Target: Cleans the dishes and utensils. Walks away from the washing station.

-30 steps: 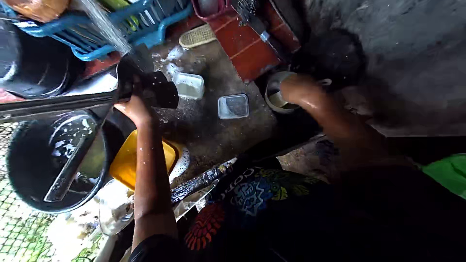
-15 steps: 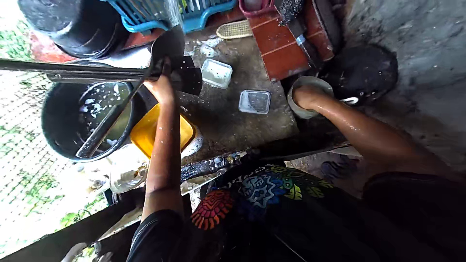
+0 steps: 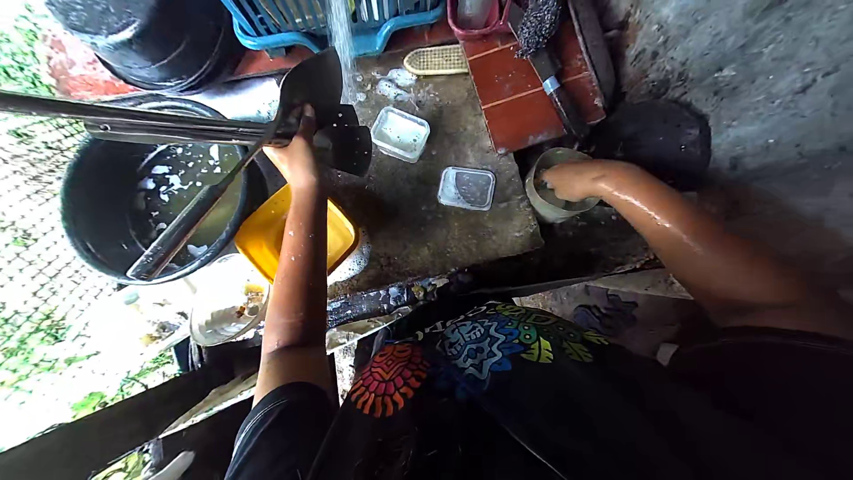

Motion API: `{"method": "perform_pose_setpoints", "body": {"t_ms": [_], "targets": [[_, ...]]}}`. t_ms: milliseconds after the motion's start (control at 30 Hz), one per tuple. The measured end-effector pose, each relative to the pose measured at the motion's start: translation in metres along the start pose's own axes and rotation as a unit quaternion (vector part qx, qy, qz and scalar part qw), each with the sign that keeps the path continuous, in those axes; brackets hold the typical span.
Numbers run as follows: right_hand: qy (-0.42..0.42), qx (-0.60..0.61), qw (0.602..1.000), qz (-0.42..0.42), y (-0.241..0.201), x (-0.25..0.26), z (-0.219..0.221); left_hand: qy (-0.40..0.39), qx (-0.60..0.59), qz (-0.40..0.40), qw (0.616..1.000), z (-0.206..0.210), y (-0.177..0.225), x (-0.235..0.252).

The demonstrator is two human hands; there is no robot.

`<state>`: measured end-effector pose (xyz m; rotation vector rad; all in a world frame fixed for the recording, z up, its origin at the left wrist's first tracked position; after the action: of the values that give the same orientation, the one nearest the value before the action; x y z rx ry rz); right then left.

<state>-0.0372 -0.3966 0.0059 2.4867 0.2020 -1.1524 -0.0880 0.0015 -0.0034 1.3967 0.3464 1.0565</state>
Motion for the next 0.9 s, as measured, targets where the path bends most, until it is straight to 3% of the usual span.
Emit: {"method": "perform_pose_setpoints", "body": {"t_ms": [67,167,300,400,500,600,667,733,800,900], "targets": [[0.037,0.03,0.999,0.003,-0.006,-0.027,-0.02,0.006,-0.003,-0.001,1.0,-0.002,0.0,0.003],[0.2,0.111,0.97,-0.083,0.001,-0.037,-0.042,0.011,0.0,-0.001,1.0,0.0,0.002,0.005],[0.379,0.191,0.893,-0.151,-0.031,-0.039,-0.102,0.015,0.02,0.012,1.0,0.01,-0.004,0.011],[0.48,0.284,0.795,-0.241,-0.091,-0.022,-0.15,0.003,0.122,-0.008,0.993,0.022,-0.004,0.01],[0.415,0.486,0.692,-0.336,-0.162,-0.001,-0.199,-0.03,0.228,-0.058,0.971,0.028,0.001,0.009],[0.202,0.64,0.578,-0.465,-0.219,0.024,-0.224,-0.012,0.24,-0.094,0.966,0.028,-0.012,0.01],[0.11,0.659,0.534,-0.519,-0.242,0.034,-0.229,-0.004,0.238,-0.103,0.966,0.024,-0.016,0.011],[0.113,0.652,0.559,-0.499,-0.253,0.038,-0.229,-0.009,0.229,-0.124,0.965,0.021,-0.018,0.009],[0.179,0.644,0.601,-0.438,-0.26,0.04,-0.229,-0.008,0.209,-0.144,0.967,0.019,-0.019,0.004],[0.237,0.667,0.601,-0.37,-0.271,0.048,-0.228,-0.01,0.197,-0.148,0.969,0.019,-0.019,-0.004]]}}
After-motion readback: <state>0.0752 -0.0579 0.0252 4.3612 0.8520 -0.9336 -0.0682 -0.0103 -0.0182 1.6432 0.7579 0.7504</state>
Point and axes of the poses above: each hand's wrist, its own x-axis towards the middle knuckle, its own z-axis out of the palm, y = z × x, the point moved 3 cm from there along x, towards the middle knuckle, and after that the axes turned 15 degrees about z, right-handed, at the moved point
